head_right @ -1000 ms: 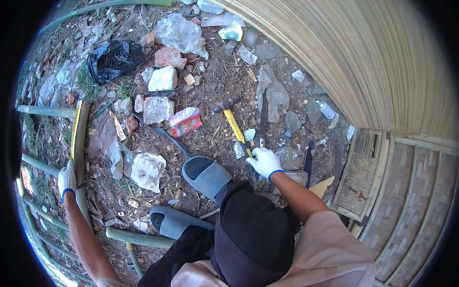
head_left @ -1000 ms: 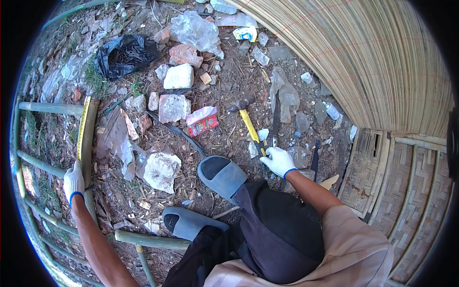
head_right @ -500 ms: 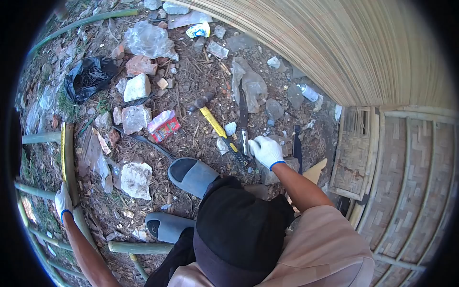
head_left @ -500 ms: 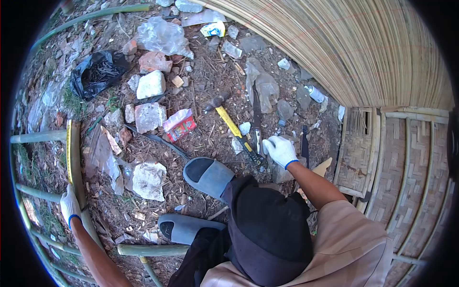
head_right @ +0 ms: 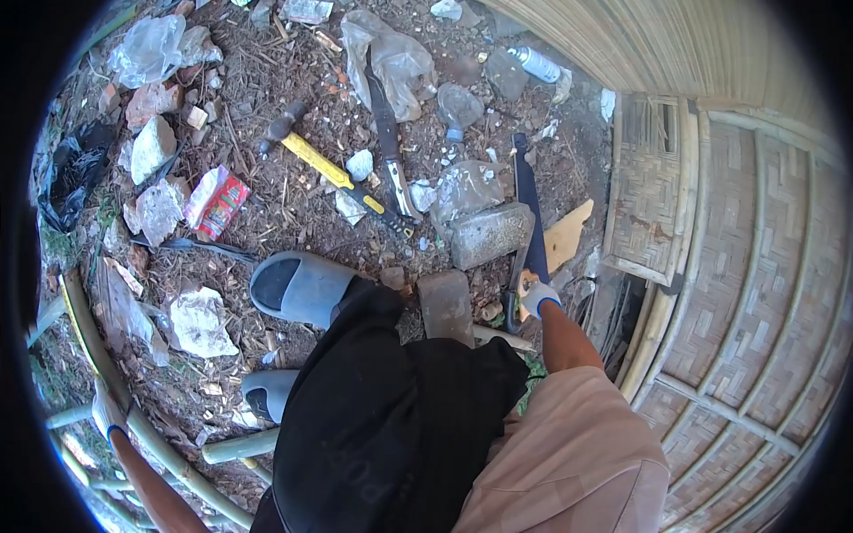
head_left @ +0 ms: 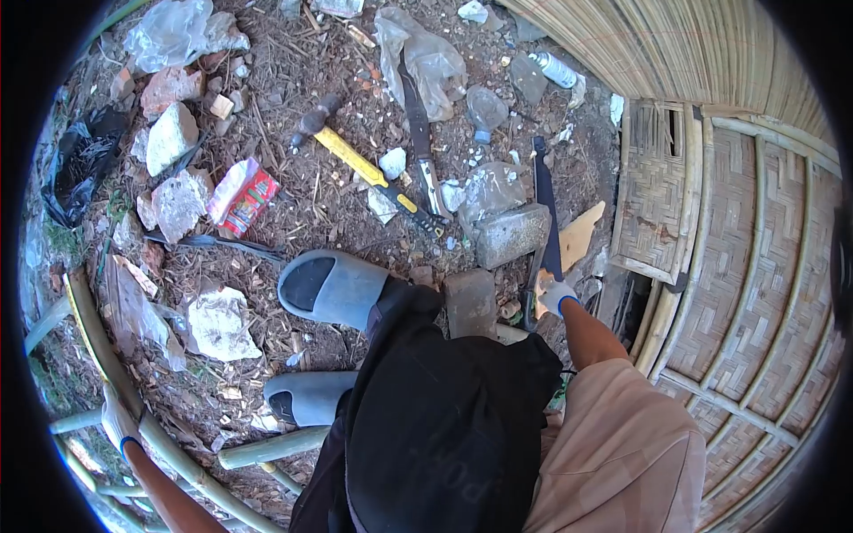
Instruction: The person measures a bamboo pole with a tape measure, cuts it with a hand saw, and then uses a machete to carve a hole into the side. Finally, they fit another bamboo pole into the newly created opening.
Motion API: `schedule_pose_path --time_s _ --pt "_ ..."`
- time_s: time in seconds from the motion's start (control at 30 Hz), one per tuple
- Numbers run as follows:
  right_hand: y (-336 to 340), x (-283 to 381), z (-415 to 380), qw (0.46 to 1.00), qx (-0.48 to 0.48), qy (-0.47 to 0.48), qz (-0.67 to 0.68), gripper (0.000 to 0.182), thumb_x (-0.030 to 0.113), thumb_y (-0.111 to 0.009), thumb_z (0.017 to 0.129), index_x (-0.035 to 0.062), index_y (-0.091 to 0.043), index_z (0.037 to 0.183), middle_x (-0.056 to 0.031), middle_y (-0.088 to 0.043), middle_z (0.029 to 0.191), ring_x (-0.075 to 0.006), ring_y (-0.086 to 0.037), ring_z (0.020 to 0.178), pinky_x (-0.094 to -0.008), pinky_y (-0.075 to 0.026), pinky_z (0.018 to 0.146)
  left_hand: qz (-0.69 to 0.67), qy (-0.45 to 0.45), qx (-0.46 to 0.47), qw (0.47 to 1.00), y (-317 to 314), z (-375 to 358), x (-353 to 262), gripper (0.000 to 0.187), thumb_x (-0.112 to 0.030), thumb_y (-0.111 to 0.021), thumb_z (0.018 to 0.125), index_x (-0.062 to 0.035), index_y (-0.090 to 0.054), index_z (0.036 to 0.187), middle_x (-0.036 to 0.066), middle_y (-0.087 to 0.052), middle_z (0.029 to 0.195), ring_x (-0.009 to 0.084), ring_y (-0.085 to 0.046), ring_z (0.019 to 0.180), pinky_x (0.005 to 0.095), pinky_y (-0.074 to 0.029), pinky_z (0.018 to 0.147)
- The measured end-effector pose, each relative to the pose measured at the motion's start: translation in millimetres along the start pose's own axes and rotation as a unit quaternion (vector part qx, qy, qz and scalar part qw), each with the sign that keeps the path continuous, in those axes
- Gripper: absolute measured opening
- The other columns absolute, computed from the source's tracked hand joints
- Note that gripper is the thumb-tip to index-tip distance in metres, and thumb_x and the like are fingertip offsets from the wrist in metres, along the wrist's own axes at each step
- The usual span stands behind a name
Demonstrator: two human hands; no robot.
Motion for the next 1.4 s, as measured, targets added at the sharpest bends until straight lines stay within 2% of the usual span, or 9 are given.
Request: schedule_pose_path --time_s 0.2,0.53,0.57,0.6,0.7,0.8,0.9,1.27,1.4 --pt "20 52 -69 0.917 -0.021 -0.215 0.336 0.038 0.034 -0.072 0.087 0.0039 -0.072 0.110 -0.0172 -0.071 0.110 -0.0330 -0.068 0.101 -0.0441 -0.053 0.087 -0.046 0.042 -0.031 0.998 2 1 15 0.085 -0.074 -0.058 0.097 0.0107 -0.070 0.100 0.006 -0.057 0.081 0.0179 -0.047 0.075 0.0361 -0.044 0.070" --pt "1 63 -76 0.780 0.018 -0.185 0.598 0.023 0.017 -0.069 0.082 0.0080 -0.062 0.103 -0.0069 -0.063 0.090 -0.0264 -0.061 0.079 -0.0424 -0.047 0.061 -0.134 0.084 -0.038 0.987 2 1 27 0.076 -0.069 -0.065 0.096 0.0053 -0.073 0.087 0.003 -0.052 0.076 0.0153 -0.044 0.071 0.0346 -0.042 0.064" --pt "11 71 -80 0.811 0.012 -0.192 0.553 0.042 0.014 -0.071 0.078 0.0074 -0.055 0.115 -0.0080 -0.059 0.099 -0.0235 -0.059 0.081 -0.0398 -0.048 0.062 -0.069 0.098 0.001 0.993 5 19 44 0.081 -0.070 -0.060 0.098 0.0064 -0.075 0.119 0.009 -0.064 0.091 0.0178 -0.051 0.081 0.0324 -0.047 0.074" --pt "11 72 -77 0.829 -0.015 -0.191 0.525 0.041 0.013 -0.073 0.076 0.0025 -0.057 0.112 -0.0101 -0.062 0.095 -0.0235 -0.060 0.079 -0.0381 -0.049 0.062 -0.073 0.108 -0.002 0.992 4 27 66 0.081 -0.070 -0.060 0.098 0.0064 -0.075 0.119 0.009 -0.064 0.091 0.0178 -0.051 0.081 0.0324 -0.047 0.074" --pt "30 80 -80 0.843 0.003 -0.200 0.499 0.044 0.013 -0.076 0.073 -0.0020 -0.058 0.111 -0.0116 -0.064 0.091 -0.0239 -0.061 0.075 -0.0378 -0.049 0.061 0.136 -0.253 -0.058 0.956 5 23 43 0.063 -0.056 -0.057 0.106 -0.0004 -0.070 0.134 0.011 -0.065 0.093 0.0173 -0.051 0.082 0.0327 -0.047 0.074" --pt "33 78 -81 0.868 0.032 -0.167 0.467 0.047 0.013 -0.080 0.071 -0.0053 -0.059 0.109 -0.0122 -0.065 0.087 -0.0245 -0.062 0.069 -0.0395 -0.051 0.060 0.070 -0.052 -0.011 0.996 9 36 61 0.043 -0.033 -0.051 0.112 -0.0170 -0.059 0.151 0.013 -0.065 0.095 0.0175 -0.052 0.079 0.0340 -0.048 0.072" --pt "13 76 -82 0.832 0.023 -0.126 0.539 0.060 0.003 -0.082 0.068 -0.0072 -0.055 0.120 -0.0155 -0.068 0.100 -0.0274 -0.068 0.081 -0.0400 -0.055 0.067 0.131 -0.062 0.027 0.989 7 42 72 0.048 -0.020 -0.046 0.112 -0.0350 -0.049 0.157 0.015 -0.066 0.095 0.0195 -0.055 0.070 0.0369 -0.051 0.067" --pt "-5 77 -77 0.809 -0.044 -0.088 0.579 0.038 -0.007 -0.073 0.078 -0.0026 -0.059 0.113 -0.0091 -0.068 0.089 -0.0265 -0.070 0.070 -0.0395 -0.058 0.061 0.237 -0.148 0.008 0.960 10 2 29 0.054 -0.018 -0.049 0.111 -0.0402 -0.045 0.159 0.016 -0.067 0.088 0.0233 -0.061 0.064 0.0404 -0.051 0.058" --pt "-10 81 -82 0.747 -0.048 -0.123 0.652 0.030 -0.001 -0.074 0.082 -0.0003 -0.067 0.111 -0.0104 -0.073 0.095 -0.0275 -0.072 0.081 -0.0402 -0.059 0.070 0.157 -0.041 0.026 0.986 11 -17 12 0.050 -0.019 -0.050 0.111 -0.0400 -0.049 0.156 0.013 -0.067 0.092 0.0218 -0.059 0.065 0.0382 -0.051 0.057"
Point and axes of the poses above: each hand's wrist, its own z-axis towards the middle knuckle, its own y-axis out of the back of the hand, x = y × z, the point moved 6 cm from there along z, towards the middle knuckle
